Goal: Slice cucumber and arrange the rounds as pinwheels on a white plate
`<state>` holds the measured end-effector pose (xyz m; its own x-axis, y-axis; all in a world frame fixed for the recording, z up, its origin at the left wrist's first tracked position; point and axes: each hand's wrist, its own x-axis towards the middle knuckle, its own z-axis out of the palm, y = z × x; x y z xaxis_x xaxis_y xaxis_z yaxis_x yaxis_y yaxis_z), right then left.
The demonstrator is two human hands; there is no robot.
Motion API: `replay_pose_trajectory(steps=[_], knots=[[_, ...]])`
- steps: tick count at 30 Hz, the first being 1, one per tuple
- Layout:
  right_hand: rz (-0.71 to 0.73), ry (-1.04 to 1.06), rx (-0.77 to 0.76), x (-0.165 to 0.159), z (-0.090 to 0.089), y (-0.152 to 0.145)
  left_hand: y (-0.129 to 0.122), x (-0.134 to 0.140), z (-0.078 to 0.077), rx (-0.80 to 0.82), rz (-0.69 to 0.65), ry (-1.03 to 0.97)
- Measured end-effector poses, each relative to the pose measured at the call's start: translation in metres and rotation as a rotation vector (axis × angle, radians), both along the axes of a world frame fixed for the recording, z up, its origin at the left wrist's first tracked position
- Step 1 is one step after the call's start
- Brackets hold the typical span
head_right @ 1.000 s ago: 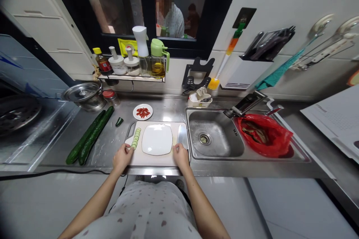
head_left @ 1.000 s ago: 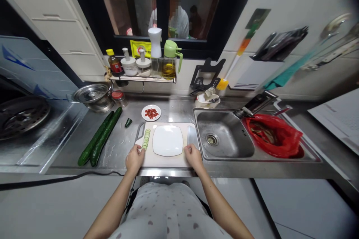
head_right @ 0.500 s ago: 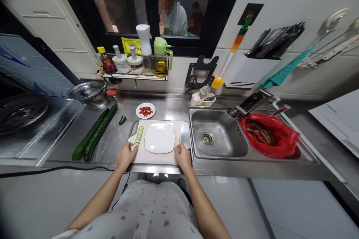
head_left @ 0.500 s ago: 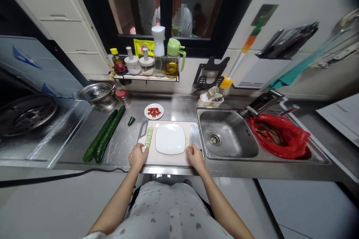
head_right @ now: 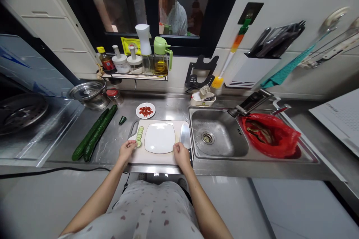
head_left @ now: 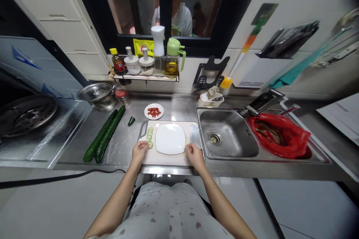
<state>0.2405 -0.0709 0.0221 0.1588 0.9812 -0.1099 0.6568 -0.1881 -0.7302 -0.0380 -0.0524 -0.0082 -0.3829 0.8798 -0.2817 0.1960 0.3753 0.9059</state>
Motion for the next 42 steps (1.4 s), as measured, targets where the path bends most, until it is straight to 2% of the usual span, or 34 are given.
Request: replay_pose_trajectory(steps=[2, 5, 9, 13, 18, 20, 24, 27, 30, 34, 42], knots=[[0.033, 0.064, 0.031, -0.009, 0.013, 0.006, 0.004, 0.007, 0.011, 0.046, -0.038, -0.173], [0.16, 0.206, 0.087, -0.029, 0.037, 0.017, 0.008, 0.021, 0.035, 0.114, -0.131, -0.281], [0.352, 0.248, 0.214, -0.053, 0.063, 0.03, 0.009, 0.04, 0.066, 0.164, -0.269, -0.234], [0.415, 0.222, 0.254, -0.064, 0.071, 0.035, 0.007, 0.052, 0.085, 0.208, -0.325, -0.192], [0.423, 0.202, 0.309, -0.064, 0.074, 0.035, 0.004, 0.054, 0.09, 0.215, -0.268, -0.241], [0.435, 0.176, 0.367, -0.061, 0.077, 0.034, 0.003, 0.054, 0.092, 0.145, -0.248, -0.304], [0.478, 0.116, 0.481, -0.057, 0.081, 0.033, 0.004, 0.054, 0.1, -0.071, -0.296, -0.501], [0.516, 0.093, 0.521, -0.056, 0.083, 0.032, 0.007, 0.056, 0.106, -0.127, -0.287, -0.624], [0.534, 0.09, 0.53, -0.054, 0.084, 0.031, 0.01, 0.057, 0.109, -0.119, -0.273, -0.654], [0.538, 0.097, 0.502, -0.053, 0.085, 0.028, 0.013, 0.056, 0.11, -0.087, -0.278, -0.579], [0.465, 0.245, 0.318, -0.056, 0.078, 0.031, 0.016, 0.059, 0.108, 0.071, -0.26, -0.532]])
